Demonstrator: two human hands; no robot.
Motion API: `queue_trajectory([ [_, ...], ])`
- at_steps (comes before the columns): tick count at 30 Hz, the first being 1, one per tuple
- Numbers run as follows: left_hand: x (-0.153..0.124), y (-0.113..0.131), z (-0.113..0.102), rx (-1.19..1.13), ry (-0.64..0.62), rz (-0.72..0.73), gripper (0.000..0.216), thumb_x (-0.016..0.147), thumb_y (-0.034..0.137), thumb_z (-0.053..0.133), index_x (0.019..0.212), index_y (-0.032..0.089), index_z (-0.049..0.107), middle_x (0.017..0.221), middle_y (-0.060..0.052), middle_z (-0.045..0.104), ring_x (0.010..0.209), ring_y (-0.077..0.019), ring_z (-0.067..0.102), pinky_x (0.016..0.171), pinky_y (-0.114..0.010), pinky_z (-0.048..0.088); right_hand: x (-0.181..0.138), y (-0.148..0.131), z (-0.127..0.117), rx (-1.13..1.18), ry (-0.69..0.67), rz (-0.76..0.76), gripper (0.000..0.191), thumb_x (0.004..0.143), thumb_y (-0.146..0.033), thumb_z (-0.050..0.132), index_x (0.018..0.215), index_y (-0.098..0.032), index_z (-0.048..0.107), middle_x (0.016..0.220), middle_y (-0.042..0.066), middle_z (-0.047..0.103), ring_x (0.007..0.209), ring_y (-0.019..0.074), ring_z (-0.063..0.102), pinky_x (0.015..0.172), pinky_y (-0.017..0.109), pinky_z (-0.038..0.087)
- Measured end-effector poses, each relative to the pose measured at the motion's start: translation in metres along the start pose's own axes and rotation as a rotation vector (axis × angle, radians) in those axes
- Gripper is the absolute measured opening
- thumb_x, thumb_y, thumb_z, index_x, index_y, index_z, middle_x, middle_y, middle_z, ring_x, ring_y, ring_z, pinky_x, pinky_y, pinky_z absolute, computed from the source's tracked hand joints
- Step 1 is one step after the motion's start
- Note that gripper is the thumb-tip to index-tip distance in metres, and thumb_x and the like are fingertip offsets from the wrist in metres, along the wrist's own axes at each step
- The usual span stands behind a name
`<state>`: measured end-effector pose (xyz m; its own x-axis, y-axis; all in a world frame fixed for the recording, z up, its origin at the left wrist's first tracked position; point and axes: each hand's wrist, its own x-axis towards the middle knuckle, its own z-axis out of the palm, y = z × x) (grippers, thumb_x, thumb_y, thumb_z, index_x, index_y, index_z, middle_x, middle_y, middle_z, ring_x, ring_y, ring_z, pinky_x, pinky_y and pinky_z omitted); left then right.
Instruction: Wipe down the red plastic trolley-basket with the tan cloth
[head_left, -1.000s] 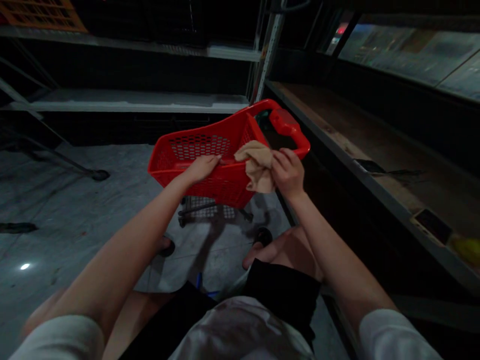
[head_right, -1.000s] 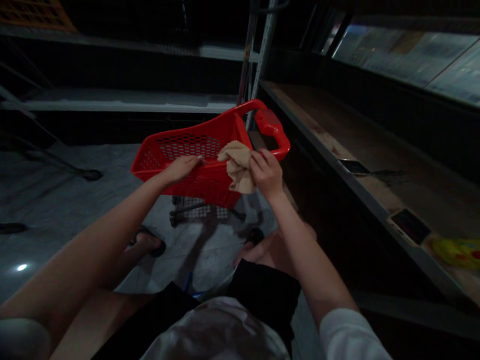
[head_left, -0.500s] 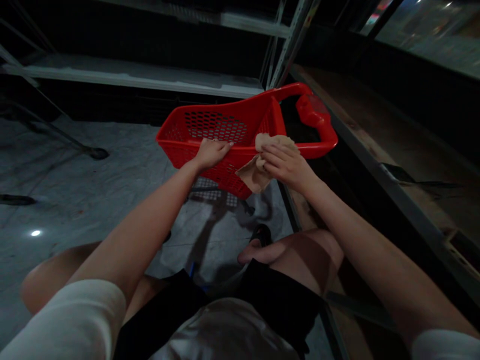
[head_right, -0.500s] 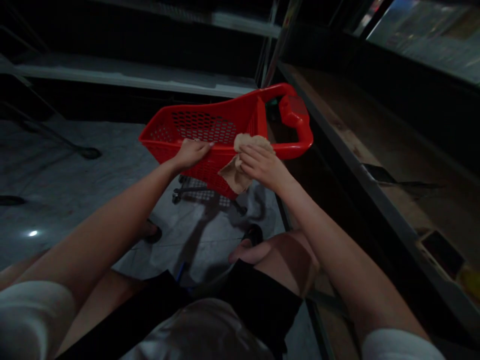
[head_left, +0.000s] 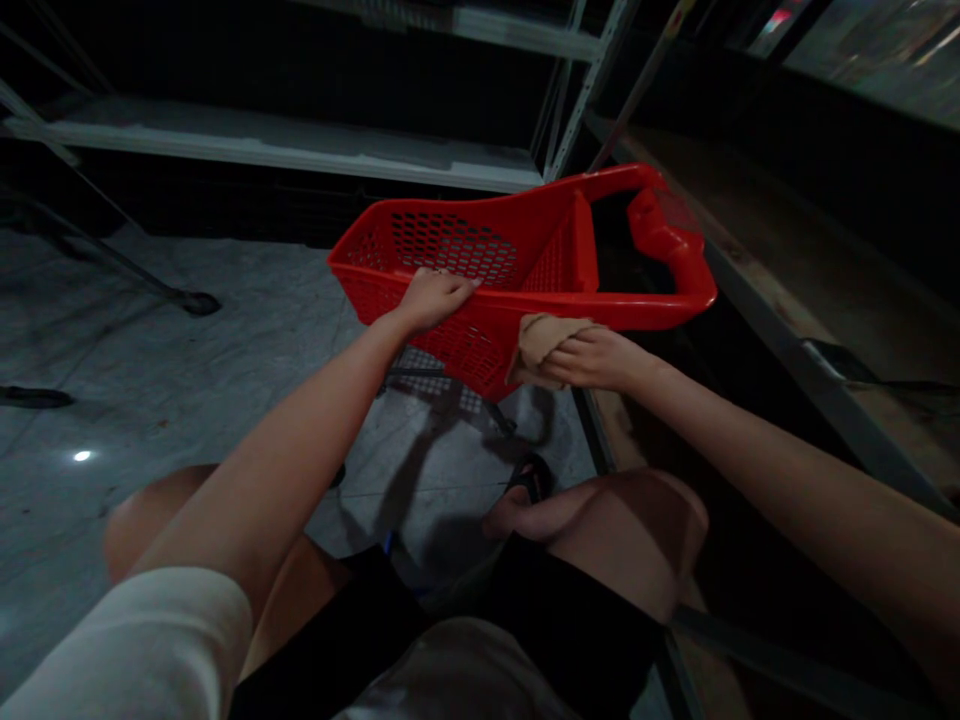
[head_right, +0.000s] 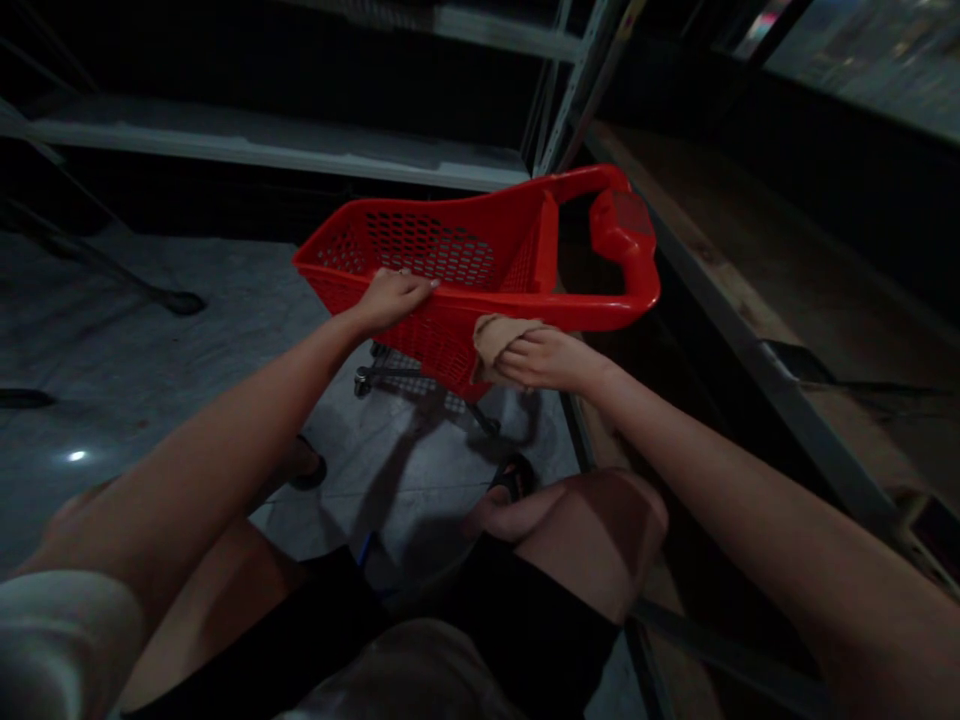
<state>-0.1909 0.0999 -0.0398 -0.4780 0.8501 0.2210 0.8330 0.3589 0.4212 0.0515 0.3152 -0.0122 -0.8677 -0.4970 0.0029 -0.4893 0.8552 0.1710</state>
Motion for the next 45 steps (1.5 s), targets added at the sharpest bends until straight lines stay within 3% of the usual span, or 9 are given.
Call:
queue_trajectory([
  [3,0.002,0.000,0.001,0.006,0.000,0.012,0.056,0.110,0.045,0.030,0.085,0.017,0.071,0.093,-0.008,0.074,0.096,-0.0233,0.063,0.096,-0.037,0.039,-0.014,-0.004,0.003,-0.073,0.262,0.221,0.027,0.105,-0.019,0.050,0.115,-0.032,0.072,0.126,0.001,0.077,0.116,0.0207,0.066,0.100,0.042,0.050],
  [6,0.002,0.002,0.002,0.026,-0.007,0.001,0.055,0.111,0.044,0.030,0.086,0.016,0.070,0.095,-0.008,0.075,0.098,-0.0242,0.063,0.097,-0.038,0.038,-0.014,-0.025,0.042,-0.089,0.342,0.299,0.027,0.104,-0.017,0.050,0.110,-0.030,0.073,0.126,0.001,0.077,0.110,0.0206,0.068,0.096,0.042,0.051],
  [11,-0.001,0.007,0.000,0.022,-0.024,-0.025,0.051,0.111,0.043,0.032,0.090,0.017,0.071,0.098,-0.009,0.075,0.102,-0.0261,0.063,0.099,-0.040,0.038,0.011,-0.063,0.130,0.036,0.097,0.123,0.034,0.093,-0.002,0.053,0.109,-0.023,0.074,0.111,0.005,0.079,0.103,0.0190,0.069,0.088,0.036,0.055],
  [14,-0.003,0.009,-0.002,0.033,-0.020,-0.037,0.051,0.111,0.043,0.033,0.090,0.017,0.072,0.097,-0.009,0.075,0.101,-0.0267,0.064,0.099,-0.041,0.039,0.016,-0.063,0.141,0.030,0.002,0.011,0.035,0.088,-0.001,0.057,0.108,-0.023,0.074,0.106,0.005,0.079,0.102,0.0185,0.069,0.090,0.034,0.055],
  [23,-0.014,0.013,0.004,0.031,0.040,-0.021,0.056,0.110,0.045,0.028,0.087,0.019,0.072,0.093,-0.009,0.074,0.099,-0.0277,0.063,0.099,-0.045,0.036,-0.028,-0.049,0.055,-0.160,0.455,0.528,0.024,0.103,-0.024,0.053,0.099,-0.032,0.074,0.119,0.006,0.078,0.108,0.0228,0.064,0.096,0.042,0.047],
  [28,-0.037,0.015,0.002,0.066,0.032,-0.017,0.054,0.109,0.045,0.028,0.086,0.021,0.071,0.089,-0.008,0.074,0.094,-0.0255,0.062,0.093,-0.042,0.036,-0.009,-0.072,0.035,-0.260,0.469,0.484,0.027,0.101,-0.024,0.054,0.094,-0.033,0.078,0.096,0.005,0.079,0.088,0.0216,0.063,0.090,0.040,0.048],
  [37,-0.065,-0.003,-0.016,0.013,-0.031,0.018,0.050,0.104,0.045,0.034,0.082,0.020,0.073,0.089,-0.006,0.078,0.089,-0.0228,0.064,0.091,-0.037,0.040,-0.043,-0.079,-0.081,-0.342,0.501,0.596,0.017,0.093,-0.029,0.062,0.104,-0.020,0.071,0.120,0.014,0.074,0.105,0.0295,0.065,0.090,0.044,0.048],
  [42,-0.057,-0.005,-0.030,0.039,-0.078,-0.062,0.046,0.101,0.035,0.035,0.077,0.018,0.070,0.094,-0.009,0.079,0.102,-0.0257,0.067,0.098,-0.037,0.044,-0.060,-0.091,-0.082,-0.150,0.540,0.643,0.025,0.089,-0.024,0.056,0.109,-0.020,0.070,0.125,0.014,0.072,0.112,0.0318,0.065,0.092,0.045,0.049],
  [45,-0.058,0.019,-0.036,0.080,-0.034,-0.087,0.044,0.102,0.030,0.034,0.091,0.015,0.073,0.106,-0.016,0.078,0.110,-0.0291,0.067,0.102,-0.041,0.045,-0.047,-0.106,-0.074,-0.083,0.655,0.629,0.023,0.092,-0.022,0.051,0.106,-0.021,0.070,0.119,0.013,0.074,0.109,0.0304,0.066,0.094,0.045,0.050],
])
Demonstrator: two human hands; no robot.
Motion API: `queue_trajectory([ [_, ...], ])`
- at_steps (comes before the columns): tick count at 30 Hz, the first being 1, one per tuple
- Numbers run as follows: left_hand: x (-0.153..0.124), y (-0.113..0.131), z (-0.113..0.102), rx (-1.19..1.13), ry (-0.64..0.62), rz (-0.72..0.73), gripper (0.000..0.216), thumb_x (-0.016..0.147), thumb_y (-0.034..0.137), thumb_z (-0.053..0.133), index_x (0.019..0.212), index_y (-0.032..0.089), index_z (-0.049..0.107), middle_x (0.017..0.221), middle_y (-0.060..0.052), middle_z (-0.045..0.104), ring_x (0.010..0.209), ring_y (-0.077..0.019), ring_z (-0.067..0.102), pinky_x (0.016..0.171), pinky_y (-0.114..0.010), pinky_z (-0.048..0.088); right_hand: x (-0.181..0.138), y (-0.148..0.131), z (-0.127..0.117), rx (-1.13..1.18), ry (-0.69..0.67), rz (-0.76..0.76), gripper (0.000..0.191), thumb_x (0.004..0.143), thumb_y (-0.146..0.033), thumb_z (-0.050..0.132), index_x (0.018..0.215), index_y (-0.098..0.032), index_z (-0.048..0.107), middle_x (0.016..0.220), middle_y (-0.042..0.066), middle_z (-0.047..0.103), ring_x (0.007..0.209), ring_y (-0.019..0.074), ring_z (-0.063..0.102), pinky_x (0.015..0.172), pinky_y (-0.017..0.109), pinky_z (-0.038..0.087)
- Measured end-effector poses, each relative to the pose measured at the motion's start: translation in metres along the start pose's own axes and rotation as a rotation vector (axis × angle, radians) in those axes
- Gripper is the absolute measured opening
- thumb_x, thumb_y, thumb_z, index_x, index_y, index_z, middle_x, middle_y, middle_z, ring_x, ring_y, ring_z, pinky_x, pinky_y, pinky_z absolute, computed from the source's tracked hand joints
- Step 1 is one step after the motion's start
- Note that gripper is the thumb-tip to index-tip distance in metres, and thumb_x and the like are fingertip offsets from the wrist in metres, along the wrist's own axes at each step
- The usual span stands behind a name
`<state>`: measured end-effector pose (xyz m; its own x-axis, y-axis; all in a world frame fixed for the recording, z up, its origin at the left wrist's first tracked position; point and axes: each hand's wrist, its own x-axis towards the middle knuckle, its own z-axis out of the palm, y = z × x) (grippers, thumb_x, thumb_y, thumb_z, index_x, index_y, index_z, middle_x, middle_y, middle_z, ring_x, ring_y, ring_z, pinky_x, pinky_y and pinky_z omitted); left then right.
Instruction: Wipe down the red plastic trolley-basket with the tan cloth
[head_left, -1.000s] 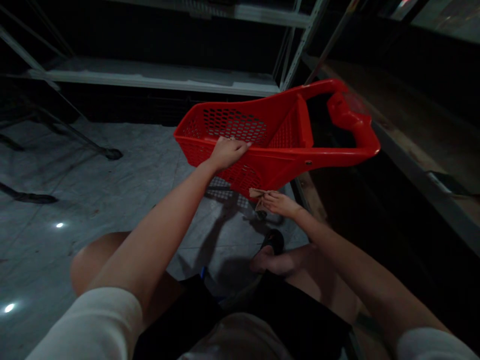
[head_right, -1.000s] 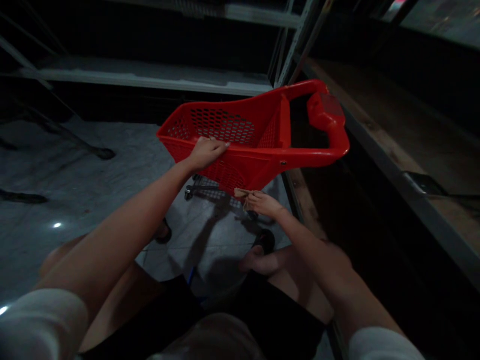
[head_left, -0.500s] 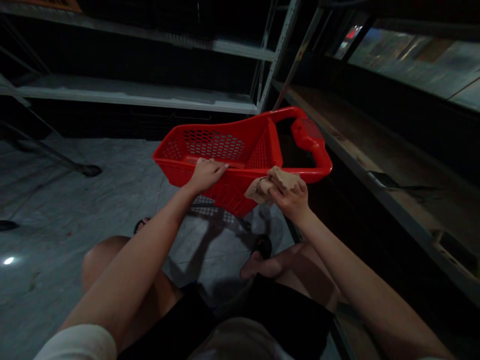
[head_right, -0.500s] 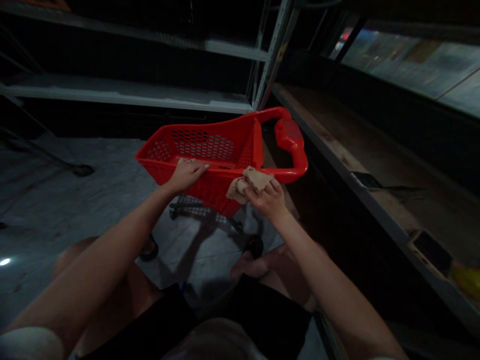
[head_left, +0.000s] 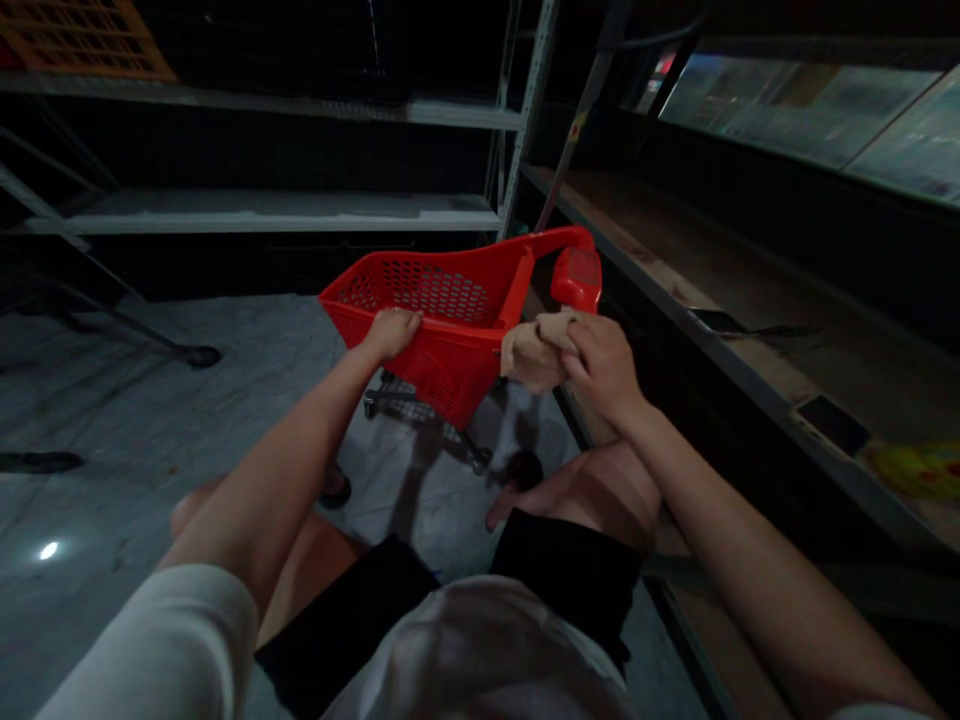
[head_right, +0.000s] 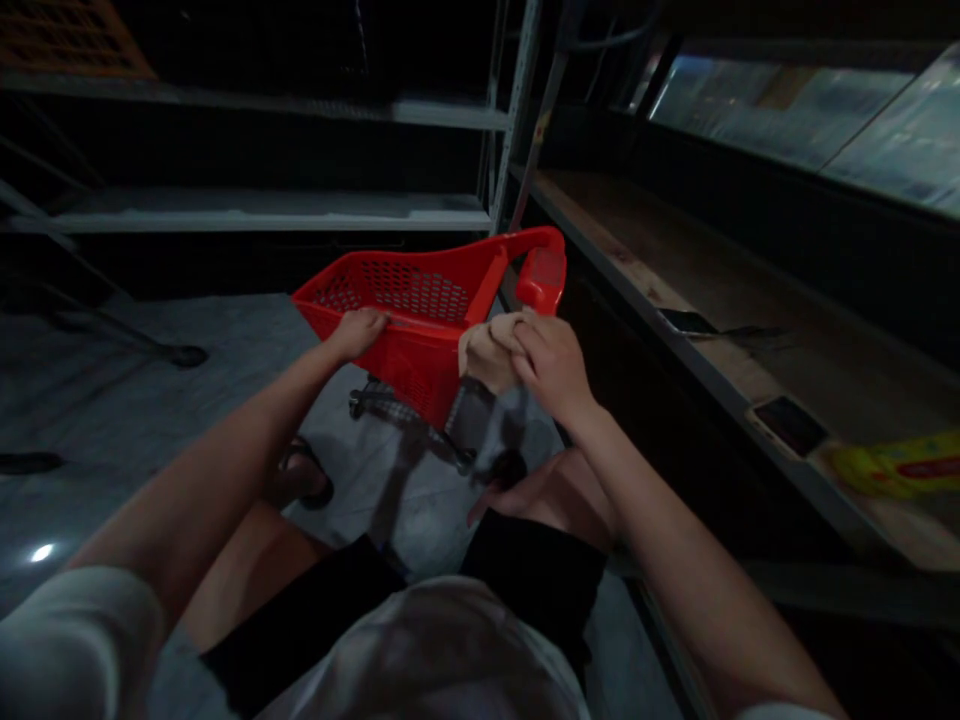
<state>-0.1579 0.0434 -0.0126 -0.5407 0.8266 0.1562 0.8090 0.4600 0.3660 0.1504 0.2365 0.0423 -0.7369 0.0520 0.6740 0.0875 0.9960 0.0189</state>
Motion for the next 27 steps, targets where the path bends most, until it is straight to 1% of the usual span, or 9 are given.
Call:
queue_trajectory([
  [2,-0.009,0.029,-0.002,-0.011,0.056,0.037,0.042,0.101,0.028,0.036,0.110,0.013,0.073,0.118,-0.016,0.076,0.114,-0.0277,0.068,0.104,-0.040,0.046,0.001,-0.018,0.006,0.039,0.046,-0.024,0.021,0.094,-0.020,0.051,0.103,-0.020,0.070,0.116,0.012,0.076,0.105,0.0281,0.068,0.093,0.044,0.050],
  [4,-0.022,0.064,0.000,-0.142,0.147,0.165,0.042,0.103,0.030,0.037,0.126,0.016,0.069,0.130,-0.012,0.074,0.124,-0.0241,0.064,0.111,-0.038,0.044,0.004,-0.035,0.011,0.075,0.074,-0.052,0.019,0.094,-0.018,0.052,0.102,-0.020,0.070,0.116,0.012,0.077,0.102,0.0263,0.069,0.091,0.041,0.051],
  [6,-0.034,0.096,0.004,-0.342,0.192,0.321,0.043,0.105,0.031,0.036,0.129,0.020,0.070,0.132,-0.007,0.074,0.127,-0.0215,0.063,0.114,-0.036,0.043,0.006,-0.049,0.011,0.110,0.093,-0.085,0.021,0.093,-0.015,0.053,0.104,-0.019,0.070,0.117,0.013,0.076,0.103,0.0257,0.069,0.089,0.039,0.052],
  [9,-0.047,0.121,0.004,-0.601,0.160,0.353,0.043,0.106,0.034,0.036,0.121,0.021,0.074,0.122,-0.005,0.078,0.117,-0.0203,0.068,0.111,-0.034,0.046,0.007,-0.061,0.007,0.151,0.081,-0.158,0.024,0.094,-0.016,0.053,0.110,-0.019,0.071,0.117,0.014,0.075,0.105,0.0261,0.068,0.089,0.039,0.053],
  [12,-0.055,0.115,-0.005,-0.819,0.089,0.268,0.052,0.107,0.049,0.036,0.114,0.018,0.077,0.115,-0.007,0.079,0.108,-0.0211,0.071,0.104,-0.033,0.051,0.005,-0.055,0.000,0.154,0.054,-0.200,0.021,0.097,-0.021,0.052,0.106,-0.020,0.071,0.110,0.013,0.074,0.101,0.0264,0.067,0.089,0.041,0.055],
  [15,-0.061,0.096,-0.016,-0.931,0.015,0.213,0.064,0.104,0.065,0.038,0.113,0.016,0.077,0.101,-0.008,0.080,0.095,-0.0207,0.072,0.095,-0.032,0.053,0.003,-0.026,-0.005,0.138,0.091,-0.142,0.020,0.097,-0.022,0.051,0.097,-0.020,0.071,0.105,0.013,0.074,0.102,0.0281,0.066,0.092,0.045,0.055],
  [22,-0.064,0.065,-0.035,-0.888,0.014,0.118,0.067,0.096,0.074,0.045,0.091,0.015,0.077,0.069,-0.005,0.072,0.069,-0.0177,0.065,0.074,-0.029,0.050,0.009,0.071,0.006,0.076,0.147,0.289,0.026,0.085,-0.017,0.049,0.096,-0.019,0.072,0.100,0.013,0.074,0.111,0.0334,0.062,0.101,0.056,0.052],
  [24,-0.067,0.066,-0.045,-0.843,0.002,0.067,0.068,0.096,0.074,0.045,0.089,0.015,0.077,0.066,-0.005,0.070,0.067,-0.0177,0.064,0.073,-0.029,0.050,0.009,0.070,0.013,0.064,0.164,0.384,0.029,0.085,-0.016,0.046,0.100,-0.019,0.072,0.102,0.014,0.074,0.110,0.0329,0.063,0.100,0.054,0.053],
  [27,-0.077,0.082,-0.067,-0.785,-0.031,0.043,0.073,0.100,0.073,0.033,0.091,0.015,0.077,0.075,-0.008,0.074,0.073,-0.0187,0.068,0.075,-0.029,0.052,0.009,0.024,0.021,0.122,0.237,0.399,0.036,0.089,-0.014,0.042,0.110,-0.020,0.070,0.115,0.015,0.073,0.114,0.0307,0.065,0.102,0.051,0.054],
])
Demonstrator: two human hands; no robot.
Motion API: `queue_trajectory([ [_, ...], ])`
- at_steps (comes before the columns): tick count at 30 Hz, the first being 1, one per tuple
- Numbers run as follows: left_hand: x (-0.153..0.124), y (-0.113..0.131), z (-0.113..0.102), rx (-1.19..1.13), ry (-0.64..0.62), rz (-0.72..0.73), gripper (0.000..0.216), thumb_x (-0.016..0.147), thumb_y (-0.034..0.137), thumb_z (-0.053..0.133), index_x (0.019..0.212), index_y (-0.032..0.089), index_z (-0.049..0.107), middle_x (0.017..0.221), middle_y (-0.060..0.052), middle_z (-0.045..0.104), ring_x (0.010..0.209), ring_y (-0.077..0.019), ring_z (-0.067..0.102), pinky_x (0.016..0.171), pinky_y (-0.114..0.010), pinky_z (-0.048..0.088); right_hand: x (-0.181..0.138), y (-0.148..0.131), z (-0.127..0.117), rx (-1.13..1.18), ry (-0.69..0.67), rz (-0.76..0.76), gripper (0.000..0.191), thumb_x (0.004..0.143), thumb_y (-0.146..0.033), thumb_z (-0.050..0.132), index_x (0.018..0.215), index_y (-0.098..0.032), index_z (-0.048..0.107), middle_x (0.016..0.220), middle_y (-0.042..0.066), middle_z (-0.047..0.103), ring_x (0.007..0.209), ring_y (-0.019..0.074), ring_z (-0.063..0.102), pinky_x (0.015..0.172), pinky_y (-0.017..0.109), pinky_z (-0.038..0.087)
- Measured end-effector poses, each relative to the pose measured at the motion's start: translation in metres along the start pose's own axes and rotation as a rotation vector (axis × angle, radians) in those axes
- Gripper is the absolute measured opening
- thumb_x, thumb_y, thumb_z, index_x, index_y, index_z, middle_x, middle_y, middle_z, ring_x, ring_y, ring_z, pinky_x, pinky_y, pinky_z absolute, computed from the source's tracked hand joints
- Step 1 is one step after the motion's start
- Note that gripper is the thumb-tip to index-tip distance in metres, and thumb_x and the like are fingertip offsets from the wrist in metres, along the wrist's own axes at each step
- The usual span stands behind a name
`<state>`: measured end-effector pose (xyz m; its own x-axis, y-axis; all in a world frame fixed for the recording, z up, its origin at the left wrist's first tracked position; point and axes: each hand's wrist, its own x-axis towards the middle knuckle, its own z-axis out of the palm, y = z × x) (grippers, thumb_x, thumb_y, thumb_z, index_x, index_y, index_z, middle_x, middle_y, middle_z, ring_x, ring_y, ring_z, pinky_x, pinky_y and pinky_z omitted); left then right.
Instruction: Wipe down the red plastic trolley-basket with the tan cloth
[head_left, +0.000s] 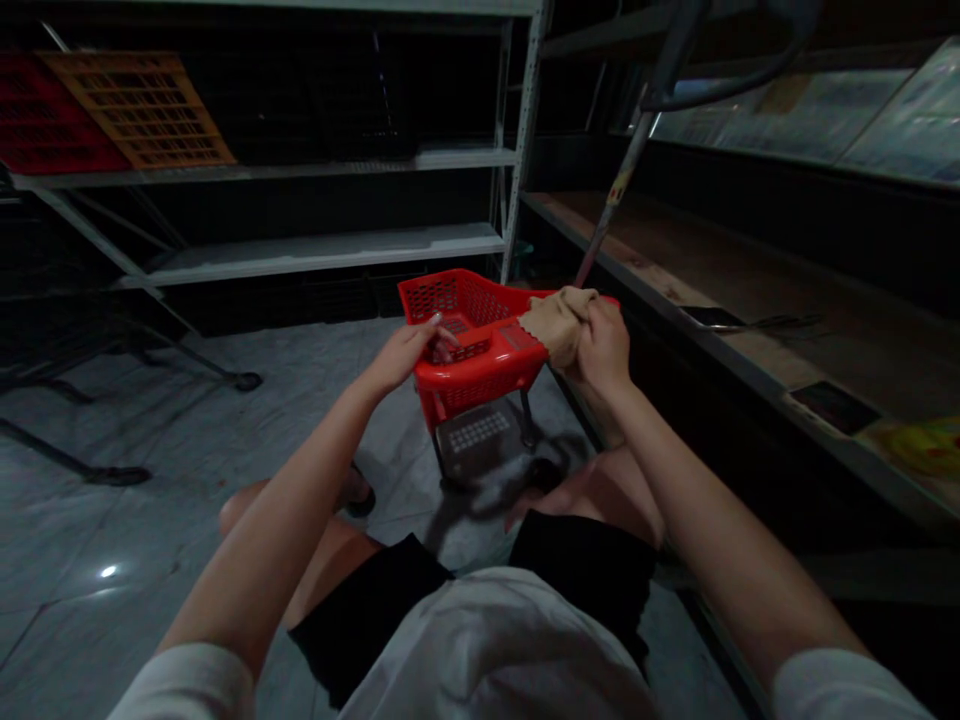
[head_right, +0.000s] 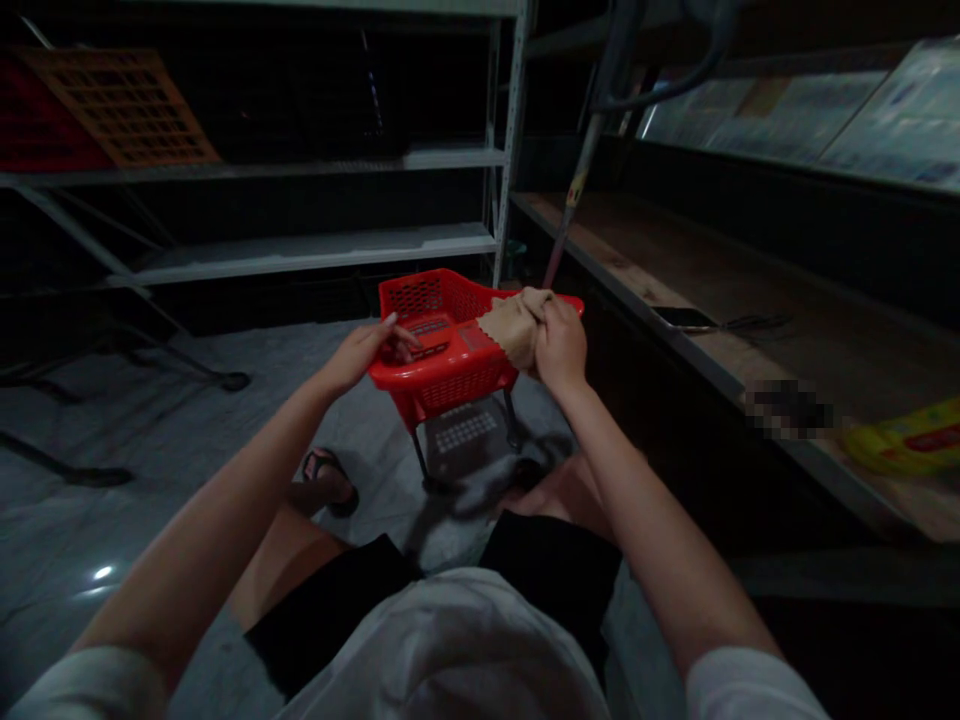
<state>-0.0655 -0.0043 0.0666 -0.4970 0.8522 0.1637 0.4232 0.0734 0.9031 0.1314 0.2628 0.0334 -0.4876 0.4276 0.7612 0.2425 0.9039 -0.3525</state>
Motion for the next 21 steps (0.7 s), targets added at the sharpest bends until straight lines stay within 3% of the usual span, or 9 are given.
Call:
queue_trajectory([
  [3,-0.015,0.031,0.006,0.310,0.042,0.022,0.072,0.103,0.068,0.028,0.091,0.016,0.077,0.088,-0.011,0.078,0.085,-0.0224,0.071,0.080,-0.032,0.053,-0.027,-0.073,0.013,0.116,-0.015,-0.185,0.035,0.093,-0.013,0.043,0.116,-0.020,0.070,0.122,0.014,0.073,0.121,0.0293,0.065,0.110,0.050,0.051],
  [6,-0.027,0.049,0.009,0.792,0.157,-0.080,0.073,0.105,0.063,0.025,0.089,0.016,0.078,0.092,-0.016,0.078,0.091,-0.0302,0.074,0.082,-0.038,0.053,-0.044,-0.140,0.026,0.154,-0.069,-0.388,0.033,0.100,-0.015,0.045,0.122,-0.015,0.069,0.131,0.016,0.072,0.130,0.0285,0.063,0.113,0.047,0.050],
  [9,-0.032,0.048,0.000,0.996,0.206,-0.230,0.082,0.106,0.064,0.017,0.088,0.015,0.080,0.092,-0.021,0.078,0.093,-0.0369,0.075,0.080,-0.043,0.054,-0.049,-0.172,0.037,0.102,-0.101,-0.475,0.032,0.105,-0.019,0.044,0.123,-0.015,0.070,0.140,0.016,0.070,0.136,0.0279,0.061,0.112,0.046,0.051],
  [14,-0.025,0.029,-0.031,0.974,0.263,-0.260,0.081,0.104,0.069,0.021,0.089,0.016,0.081,0.093,-0.021,0.078,0.095,-0.0389,0.074,0.080,-0.044,0.053,-0.056,-0.157,0.029,0.013,-0.130,-0.568,0.031,0.107,-0.022,0.044,0.114,-0.021,0.074,0.147,0.009,0.066,0.139,0.0267,0.060,0.111,0.047,0.052],
  [21,-0.009,0.014,-0.052,0.662,0.213,-0.215,0.080,0.099,0.080,0.027,0.082,0.026,0.083,0.069,-0.006,0.074,0.081,-0.0267,0.070,0.082,-0.035,0.050,-0.081,-0.090,-0.012,-0.137,0.013,-0.442,0.029,0.102,-0.017,0.048,0.107,-0.025,0.075,0.138,0.008,0.073,0.134,0.0270,0.064,0.109,0.047,0.049],
])
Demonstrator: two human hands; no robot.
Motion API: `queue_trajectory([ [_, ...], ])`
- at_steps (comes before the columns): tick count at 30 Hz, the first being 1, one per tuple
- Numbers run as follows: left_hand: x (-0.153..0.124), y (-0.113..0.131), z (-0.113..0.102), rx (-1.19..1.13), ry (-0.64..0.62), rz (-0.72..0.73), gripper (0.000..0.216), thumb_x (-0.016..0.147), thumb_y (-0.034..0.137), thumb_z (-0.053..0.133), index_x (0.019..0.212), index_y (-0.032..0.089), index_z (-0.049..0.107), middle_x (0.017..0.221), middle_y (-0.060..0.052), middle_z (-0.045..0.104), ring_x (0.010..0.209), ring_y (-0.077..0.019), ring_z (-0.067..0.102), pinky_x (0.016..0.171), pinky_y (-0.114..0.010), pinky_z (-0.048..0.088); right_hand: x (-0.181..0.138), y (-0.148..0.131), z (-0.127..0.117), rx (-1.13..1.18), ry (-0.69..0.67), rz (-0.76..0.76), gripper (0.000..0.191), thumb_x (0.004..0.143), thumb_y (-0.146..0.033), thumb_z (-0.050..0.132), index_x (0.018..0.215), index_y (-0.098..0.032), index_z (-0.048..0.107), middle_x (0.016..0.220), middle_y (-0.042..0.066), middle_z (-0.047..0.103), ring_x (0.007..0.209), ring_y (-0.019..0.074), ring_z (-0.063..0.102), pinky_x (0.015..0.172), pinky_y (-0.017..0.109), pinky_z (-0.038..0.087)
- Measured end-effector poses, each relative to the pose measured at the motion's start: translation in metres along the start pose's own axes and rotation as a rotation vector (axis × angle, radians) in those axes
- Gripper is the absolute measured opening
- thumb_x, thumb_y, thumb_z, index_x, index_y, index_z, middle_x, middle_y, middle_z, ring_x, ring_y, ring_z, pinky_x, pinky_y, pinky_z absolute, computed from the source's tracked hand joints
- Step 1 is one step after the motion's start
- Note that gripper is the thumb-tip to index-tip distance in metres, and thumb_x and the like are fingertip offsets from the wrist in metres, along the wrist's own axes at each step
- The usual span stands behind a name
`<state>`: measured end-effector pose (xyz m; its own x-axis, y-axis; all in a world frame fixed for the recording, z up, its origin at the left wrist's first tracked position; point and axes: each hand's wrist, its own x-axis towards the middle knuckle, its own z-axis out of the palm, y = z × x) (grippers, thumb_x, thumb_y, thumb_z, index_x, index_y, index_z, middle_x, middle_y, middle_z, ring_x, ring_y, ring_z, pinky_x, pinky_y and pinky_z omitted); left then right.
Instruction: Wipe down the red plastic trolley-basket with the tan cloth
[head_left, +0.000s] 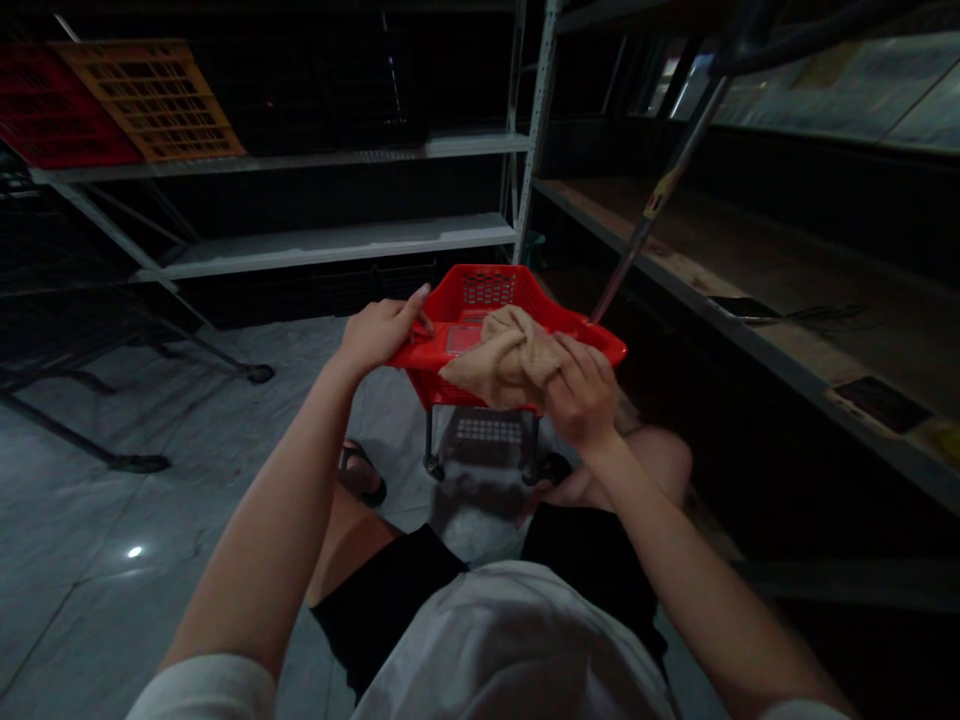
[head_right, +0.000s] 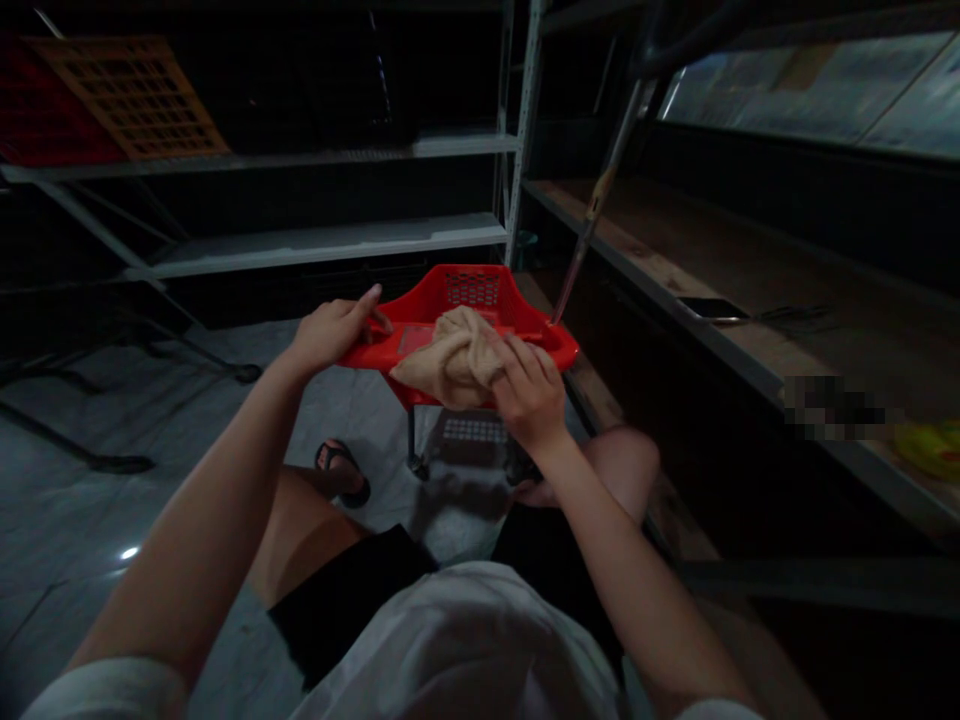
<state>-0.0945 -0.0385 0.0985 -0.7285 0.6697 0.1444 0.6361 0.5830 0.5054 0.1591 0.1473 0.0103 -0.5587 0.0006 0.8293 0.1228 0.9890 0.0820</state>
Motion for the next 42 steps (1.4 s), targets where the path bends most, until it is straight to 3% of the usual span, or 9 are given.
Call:
queue_trajectory([
  [8,0.007,0.021,0.017,0.048,0.072,0.025,0.074,0.102,0.072,0.031,0.080,0.025,0.083,0.083,-0.010,0.076,0.090,-0.0312,0.071,0.087,-0.041,0.050,-0.015,0.039,0.007,-0.008,0.218,0.292,0.030,0.098,-0.019,0.049,0.115,-0.024,0.073,0.129,0.014,0.073,0.129,0.0345,0.064,0.107,0.062,0.049],
  [11,0.007,0.031,0.025,0.096,0.117,0.028,0.072,0.104,0.068,0.030,0.079,0.024,0.082,0.084,-0.012,0.076,0.091,-0.0322,0.071,0.085,-0.042,0.051,0.009,0.006,0.032,0.045,0.261,0.357,0.035,0.098,-0.019,0.047,0.122,-0.025,0.072,0.125,0.013,0.074,0.130,0.0345,0.063,0.115,0.070,0.041],
  [16,0.011,0.030,0.028,0.189,0.133,0.000,0.066,0.106,0.061,0.030,0.092,0.021,0.080,0.095,-0.017,0.079,0.093,-0.0355,0.073,0.079,-0.042,0.051,0.060,-0.075,0.077,0.180,0.027,0.197,0.030,0.103,-0.021,0.048,0.121,-0.023,0.073,0.138,0.012,0.071,0.140,0.0299,0.059,0.123,0.059,0.041],
  [19,0.015,0.018,0.021,0.191,0.129,-0.017,0.063,0.106,0.059,0.031,0.094,0.022,0.080,0.098,-0.016,0.080,0.091,-0.0337,0.073,0.076,-0.040,0.050,0.076,-0.093,0.087,0.229,-0.092,0.106,0.032,0.105,-0.021,0.046,0.121,-0.019,0.073,0.145,0.013,0.067,0.143,0.0289,0.058,0.122,0.055,0.044],
  [24,0.023,-0.011,0.006,0.180,0.108,0.063,0.055,0.102,0.056,0.038,0.087,0.025,0.081,0.085,-0.008,0.079,0.085,-0.0268,0.070,0.071,-0.032,0.045,0.060,-0.050,0.068,0.232,-0.132,-0.013,0.032,0.106,-0.017,0.045,0.118,-0.020,0.075,0.152,0.010,0.062,0.147,0.0271,0.053,0.124,0.053,0.044],
  [30,0.036,-0.037,-0.002,0.126,0.146,0.080,0.056,0.100,0.055,0.037,0.085,0.025,0.082,0.079,-0.007,0.077,0.075,-0.0241,0.068,0.070,-0.033,0.043,0.031,0.035,0.040,0.196,-0.045,0.049,0.029,0.104,-0.021,0.049,0.112,-0.020,0.077,0.130,0.012,0.076,0.134,0.0266,0.064,0.121,0.052,0.048],
  [34,0.048,-0.049,-0.010,0.156,0.128,0.089,0.057,0.101,0.055,0.035,0.083,0.024,0.081,0.081,-0.008,0.078,0.079,-0.0248,0.070,0.074,-0.033,0.046,0.036,0.067,0.048,0.275,-0.103,0.151,0.031,0.100,-0.022,0.053,0.123,-0.023,0.075,0.130,0.010,0.075,0.128,0.0261,0.067,0.119,0.051,0.049],
  [38,0.048,-0.045,-0.017,0.250,0.087,0.097,0.047,0.102,0.045,0.037,0.099,0.023,0.079,0.103,-0.012,0.080,0.093,-0.0276,0.073,0.082,-0.035,0.050,0.041,0.070,0.073,0.364,0.019,0.380,0.041,0.098,-0.017,0.048,0.132,-0.022,0.070,0.136,0.010,0.072,0.129,0.0231,0.066,0.113,0.044,0.055],
  [42,0.036,-0.003,0.002,0.328,0.147,0.338,0.044,0.103,0.038,0.038,0.126,0.020,0.070,0.131,-0.014,0.072,0.121,-0.0289,0.066,0.100,-0.038,0.050,0.047,0.036,0.092,0.348,0.087,0.447,0.042,0.094,-0.012,0.050,0.128,-0.021,0.071,0.139,0.012,0.071,0.136,0.0246,0.062,0.118,0.047,0.051],
])
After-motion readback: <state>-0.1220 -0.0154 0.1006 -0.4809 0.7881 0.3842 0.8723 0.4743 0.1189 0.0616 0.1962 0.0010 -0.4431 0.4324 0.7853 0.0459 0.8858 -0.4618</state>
